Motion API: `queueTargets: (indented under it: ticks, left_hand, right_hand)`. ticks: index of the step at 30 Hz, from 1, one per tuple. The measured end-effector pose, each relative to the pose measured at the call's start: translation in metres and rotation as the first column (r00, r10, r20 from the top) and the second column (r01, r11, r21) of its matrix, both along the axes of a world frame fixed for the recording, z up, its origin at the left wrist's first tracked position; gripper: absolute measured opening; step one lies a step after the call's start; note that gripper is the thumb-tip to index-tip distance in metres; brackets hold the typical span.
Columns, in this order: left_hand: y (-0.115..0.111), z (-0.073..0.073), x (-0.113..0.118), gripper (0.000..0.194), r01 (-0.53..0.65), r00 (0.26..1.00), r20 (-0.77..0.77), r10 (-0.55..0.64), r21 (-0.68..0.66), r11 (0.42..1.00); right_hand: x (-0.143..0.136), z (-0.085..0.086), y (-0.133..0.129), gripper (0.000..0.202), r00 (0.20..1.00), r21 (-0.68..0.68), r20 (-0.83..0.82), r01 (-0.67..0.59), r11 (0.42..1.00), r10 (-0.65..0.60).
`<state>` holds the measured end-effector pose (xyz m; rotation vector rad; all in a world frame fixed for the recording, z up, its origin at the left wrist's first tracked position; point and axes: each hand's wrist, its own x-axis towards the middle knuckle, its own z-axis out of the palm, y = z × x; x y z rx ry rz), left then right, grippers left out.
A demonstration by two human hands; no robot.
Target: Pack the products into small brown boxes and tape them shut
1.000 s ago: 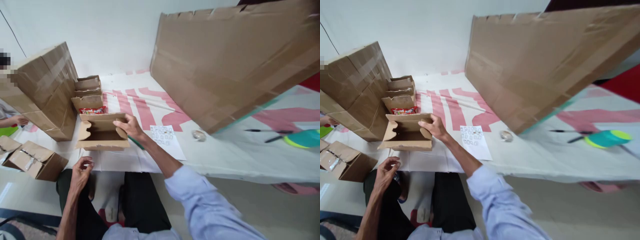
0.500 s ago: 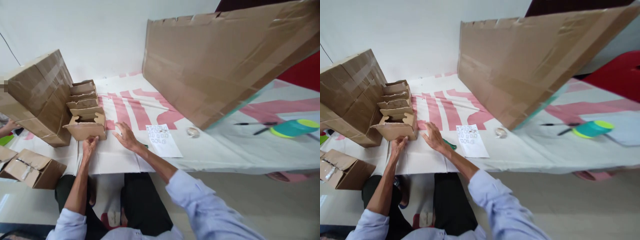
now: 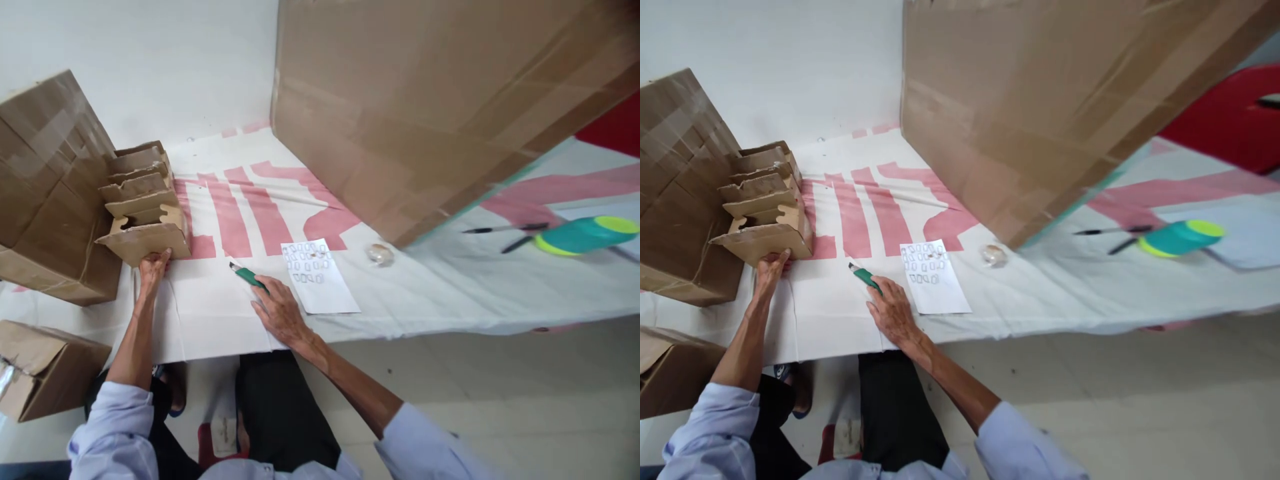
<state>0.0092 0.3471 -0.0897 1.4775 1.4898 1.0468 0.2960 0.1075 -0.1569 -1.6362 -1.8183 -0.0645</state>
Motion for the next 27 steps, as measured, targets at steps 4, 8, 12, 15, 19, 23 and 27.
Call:
queueTargets:
  ticks: [4,8,12,15,19,23,27]
  left_hand:
    - [0.025,0.007,0.007,0.052,-0.042,0.996,-0.076,0.040,-0.025,0.999]
    - [0.050,0.014,0.015,0.051,-0.041,0.995,-0.097,0.036,-0.051,0.998]
    - [0.067,0.019,0.025,0.049,-0.043,0.996,-0.078,0.037,-0.072,0.997]
    - [0.065,0.026,0.031,0.051,-0.017,0.998,-0.061,0.012,-0.079,0.997]
    - [0.028,0.038,0.040,0.056,0.072,0.997,-0.036,-0.072,-0.022,0.997]
    - [-0.061,0.044,0.033,0.044,0.181,0.983,-0.033,-0.179,0.068,0.981]
    - [-0.171,0.045,0.009,0.035,0.181,0.982,-0.082,-0.172,0.126,0.975]
  right_hand:
    - [-0.001,0.001,0.000,0.032,1.000,-0.029,-0.016,0.000,1.000,-0.001]
    - [-0.001,-0.002,0.001,0.031,1.000,-0.018,-0.012,0.006,1.000,-0.006]
    - [-0.001,-0.003,0.001,0.028,1.000,0.003,0.005,0.007,1.000,-0.007]
    - [-0.001,-0.001,0.002,0.029,1.000,-0.007,0.006,0.010,1.000,-0.010]
    - [0.001,0.002,0.007,0.036,1.000,-0.041,-0.021,0.013,0.999,-0.014]
    - [0.001,-0.001,0.005,0.043,0.996,0.001,-0.084,0.028,1.000,-0.028]
    - [0.002,-0.014,-0.005,0.039,0.992,0.070,-0.110,0.067,0.995,-0.059]
